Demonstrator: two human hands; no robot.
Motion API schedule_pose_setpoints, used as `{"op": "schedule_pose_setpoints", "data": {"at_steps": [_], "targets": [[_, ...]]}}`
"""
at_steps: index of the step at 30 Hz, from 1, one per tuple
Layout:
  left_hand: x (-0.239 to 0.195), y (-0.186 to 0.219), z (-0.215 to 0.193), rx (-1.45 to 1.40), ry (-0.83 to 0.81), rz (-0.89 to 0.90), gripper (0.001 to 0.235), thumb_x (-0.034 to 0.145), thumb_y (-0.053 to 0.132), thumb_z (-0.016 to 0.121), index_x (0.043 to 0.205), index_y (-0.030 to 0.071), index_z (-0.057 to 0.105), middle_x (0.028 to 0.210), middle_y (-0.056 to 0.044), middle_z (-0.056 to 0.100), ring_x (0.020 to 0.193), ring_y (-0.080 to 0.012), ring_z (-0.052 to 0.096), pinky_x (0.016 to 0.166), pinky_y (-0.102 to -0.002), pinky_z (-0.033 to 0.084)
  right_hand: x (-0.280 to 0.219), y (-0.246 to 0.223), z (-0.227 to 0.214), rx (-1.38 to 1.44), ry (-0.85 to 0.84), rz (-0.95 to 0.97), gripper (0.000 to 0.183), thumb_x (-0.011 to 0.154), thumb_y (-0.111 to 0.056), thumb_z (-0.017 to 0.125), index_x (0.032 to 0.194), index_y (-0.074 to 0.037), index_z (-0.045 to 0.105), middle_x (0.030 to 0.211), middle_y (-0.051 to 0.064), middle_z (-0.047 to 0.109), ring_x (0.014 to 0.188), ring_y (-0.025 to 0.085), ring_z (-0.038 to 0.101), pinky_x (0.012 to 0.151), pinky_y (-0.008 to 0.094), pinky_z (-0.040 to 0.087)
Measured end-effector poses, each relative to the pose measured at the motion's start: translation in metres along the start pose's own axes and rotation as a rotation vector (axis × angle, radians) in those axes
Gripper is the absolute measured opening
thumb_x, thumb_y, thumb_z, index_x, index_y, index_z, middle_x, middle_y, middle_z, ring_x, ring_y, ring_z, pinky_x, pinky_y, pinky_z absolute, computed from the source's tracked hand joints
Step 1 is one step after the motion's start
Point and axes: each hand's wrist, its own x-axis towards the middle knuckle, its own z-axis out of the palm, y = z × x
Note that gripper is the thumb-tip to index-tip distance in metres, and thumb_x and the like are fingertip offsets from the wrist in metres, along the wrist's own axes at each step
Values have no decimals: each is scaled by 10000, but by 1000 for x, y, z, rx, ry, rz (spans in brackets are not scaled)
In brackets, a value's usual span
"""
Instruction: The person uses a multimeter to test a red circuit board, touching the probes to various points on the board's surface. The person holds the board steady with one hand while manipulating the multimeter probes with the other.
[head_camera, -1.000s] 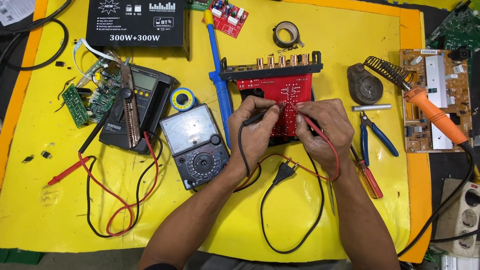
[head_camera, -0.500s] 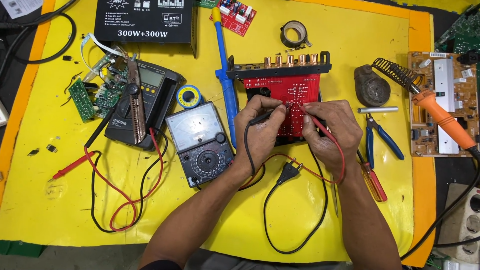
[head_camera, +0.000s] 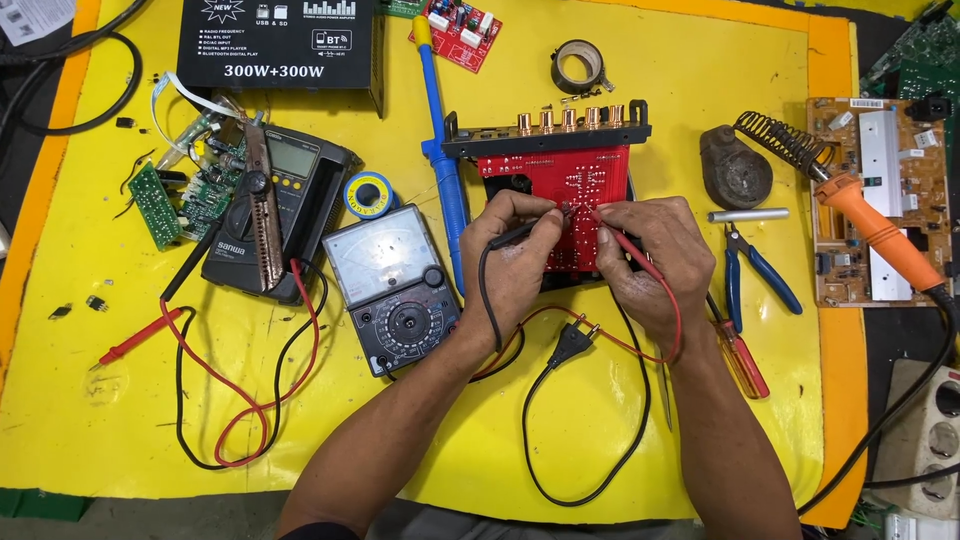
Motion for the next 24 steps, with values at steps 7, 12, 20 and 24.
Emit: {"op": "schedule_pose_setpoints", "data": {"at_steps": [7, 12, 20, 24], "targets": [[0, -1, 0, 15, 0, -7, 137, 890, 141, 703, 988, 53, 738, 859, -163, 761, 862, -195, 701, 730, -365, 576, 1, -1, -1, 5, 1, 1, 88, 951, 44, 752, 1038, 39, 753, 1001, 196, 761, 870, 402, 698, 762, 461, 572], [0, 0, 1, 8, 7, -14, 134, 893, 129, 697, 989, 44, 737, 863, -162, 763, 868, -197, 705, 733, -362, 577, 1, -1, -1, 6, -2, 4, 84, 949, 44, 756, 1033, 38, 753, 997, 195, 761, 868, 400, 697, 761, 461, 572], [1, 0, 3, -16, 21, -2, 130, 910, 160, 696, 986, 62, 735, 843, -133, 763, 853, -170, 689, 719, -336, 557, 1, 0, -1, 26, 27, 30, 88, 962, 38, 749, 1050, 39, 754, 996, 190, 758, 858, 392, 694, 737, 453, 575], [0, 1, 3, -2, 24, 6, 140, 912, 178, 701, 989, 66, 734, 829, -138, 755, 836, -159, 667, 703, -333, 544, 3, -2, 1, 25, 31, 38, 117, 955, 49, 756, 1072, 46, 763, 987, 208, 750, 856, 399, 693, 722, 456, 579]]}}
